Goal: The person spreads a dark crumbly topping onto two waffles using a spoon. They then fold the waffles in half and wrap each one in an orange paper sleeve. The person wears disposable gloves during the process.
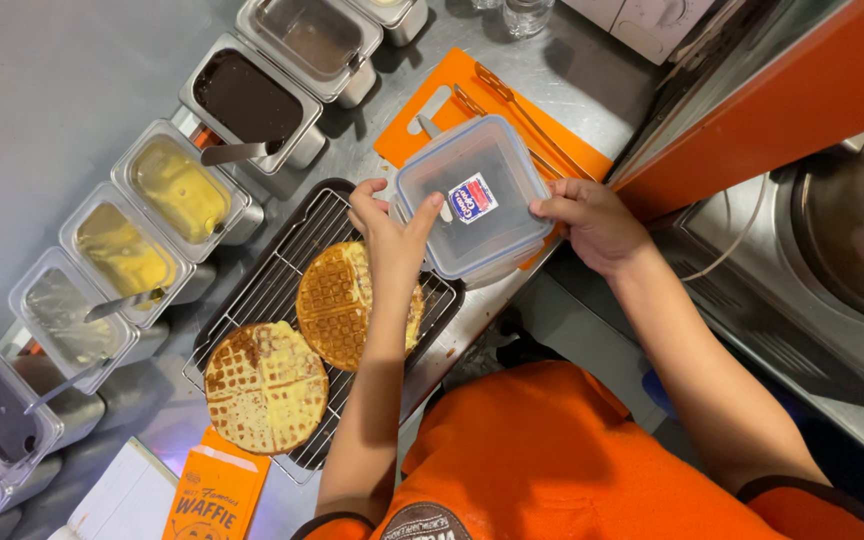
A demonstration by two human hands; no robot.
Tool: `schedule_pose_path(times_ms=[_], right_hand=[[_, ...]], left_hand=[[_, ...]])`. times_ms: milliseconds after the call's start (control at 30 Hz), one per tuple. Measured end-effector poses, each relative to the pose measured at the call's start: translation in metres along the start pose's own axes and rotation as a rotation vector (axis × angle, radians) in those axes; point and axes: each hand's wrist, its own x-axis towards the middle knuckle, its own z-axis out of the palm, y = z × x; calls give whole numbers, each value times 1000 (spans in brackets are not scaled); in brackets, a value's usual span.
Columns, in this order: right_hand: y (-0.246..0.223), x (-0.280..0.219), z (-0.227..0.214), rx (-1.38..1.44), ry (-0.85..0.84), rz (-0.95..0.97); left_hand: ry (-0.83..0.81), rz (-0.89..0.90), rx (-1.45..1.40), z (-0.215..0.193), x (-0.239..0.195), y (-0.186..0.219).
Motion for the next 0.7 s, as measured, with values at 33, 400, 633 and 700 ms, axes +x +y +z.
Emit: schedule_pose_path(times_ms=[33, 400, 633, 700], right_hand=[[0, 2, 1, 21, -20, 4], [1, -3, 13, -234, 212, -247], [-1, -32, 36, -243, 359, -501], [-3, -37, 39, -132, 361, -513]], left_hand=[[4, 4, -1, -1, 0, 0], [48, 150, 41, 1, -7, 8], [-30, 204, -359, -21, 14, 81], [-118, 355, -478, -21, 32, 111]])
